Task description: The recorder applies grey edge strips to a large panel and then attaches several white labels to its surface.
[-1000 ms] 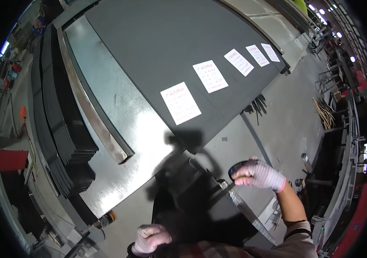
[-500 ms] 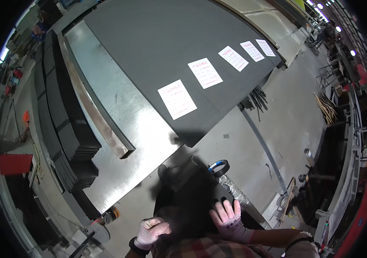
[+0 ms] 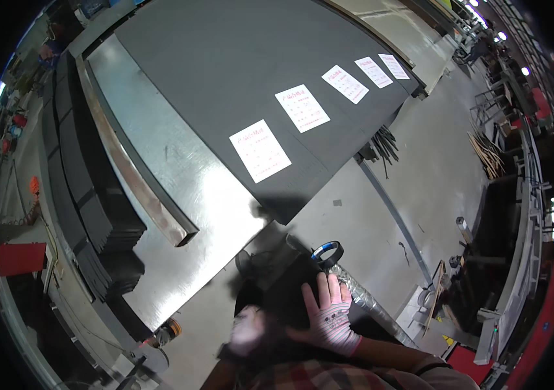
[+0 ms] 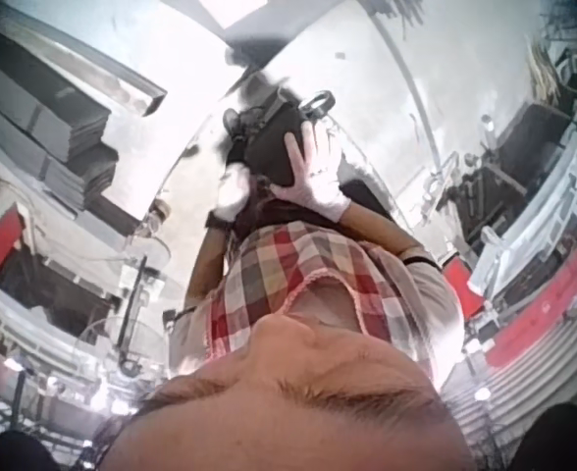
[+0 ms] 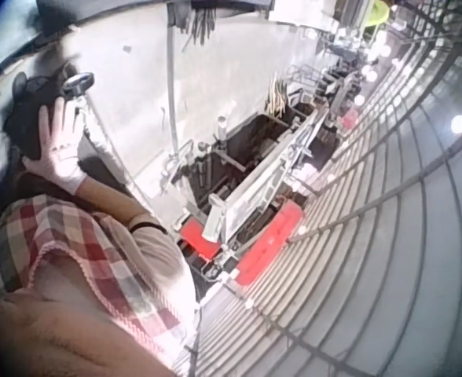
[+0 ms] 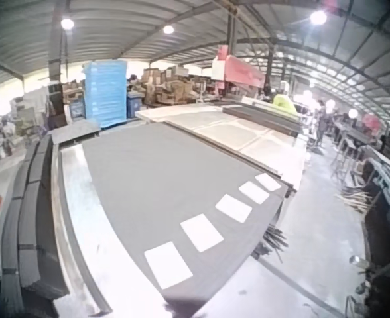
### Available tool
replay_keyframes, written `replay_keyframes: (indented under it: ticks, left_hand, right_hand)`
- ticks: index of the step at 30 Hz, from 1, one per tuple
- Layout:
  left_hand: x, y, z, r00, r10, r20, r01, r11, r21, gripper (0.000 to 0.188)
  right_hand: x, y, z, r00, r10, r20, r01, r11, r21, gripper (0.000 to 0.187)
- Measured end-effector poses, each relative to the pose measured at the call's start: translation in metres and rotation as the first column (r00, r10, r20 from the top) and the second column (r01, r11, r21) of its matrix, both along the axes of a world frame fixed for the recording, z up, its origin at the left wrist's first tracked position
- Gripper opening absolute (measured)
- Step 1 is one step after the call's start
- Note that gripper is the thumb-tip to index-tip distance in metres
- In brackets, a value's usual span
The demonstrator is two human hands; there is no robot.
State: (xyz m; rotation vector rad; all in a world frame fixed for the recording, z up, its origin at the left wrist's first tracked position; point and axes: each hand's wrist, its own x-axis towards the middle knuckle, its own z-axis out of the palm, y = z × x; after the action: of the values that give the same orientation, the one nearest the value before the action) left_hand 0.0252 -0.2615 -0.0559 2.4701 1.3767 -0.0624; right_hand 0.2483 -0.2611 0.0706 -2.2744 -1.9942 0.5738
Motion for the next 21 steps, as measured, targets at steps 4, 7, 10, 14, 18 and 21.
replay_keyframes:
  ticks: [4, 7, 10, 14, 18, 21]
  left_hand:
    - [0.054, 0.037, -0.037, 0.658, 0.428, 0.620, 0.250, 0.652, -0.716, 0.036]
    - [0.101, 0.079, 0.010, 0.282, 0.510, 0.812, 0.365, 0.726, -0.583, 0.039]
    - [0.161, 0.134, -0.008, 0.194, 0.593, 0.782, 0.711, 0.464, -0.529, 0.035]
    - [0.219, 0.134, -0.090, 0.519, 0.785, 0.337, 0.670, -0.129, -0.731, 0.023]
    - [0.117, 0.099, -0.101, 0.769, 0.511, 0.385, 0.375, 0.128, -0.918, 0.029]
    - [0.013, 0.081, 0.000, 0.774, 0.590, 0.229, 0.273, 0.015, -0.962, 0.034]
  right_hand:
    - [0.003, 0.000, -0.003, 0.999, 0.004, 0.042, -0.003, 1.000, -0.014, 0.100]
    - [0.010, 0.002, -0.004, 0.995, -0.003, 0.101, 0.004, 1.000, -0.012, 0.096]
    - [0.001, 0.001, -0.007, 0.996, 0.018, 0.088, -0.021, 0.999, 0.035, 0.093]
    - [-0.010, 0.011, -0.004, 0.995, 0.053, 0.086, -0.064, 0.990, 0.123, 0.090]
    - [0.005, 0.006, -0.007, 0.996, 0.059, 0.065, -0.063, 0.996, 0.057, 0.081]
    - [0.007, 0.005, -0.001, 0.999, 0.034, 0.029, -0.034, 0.999, 0.019, 0.076]
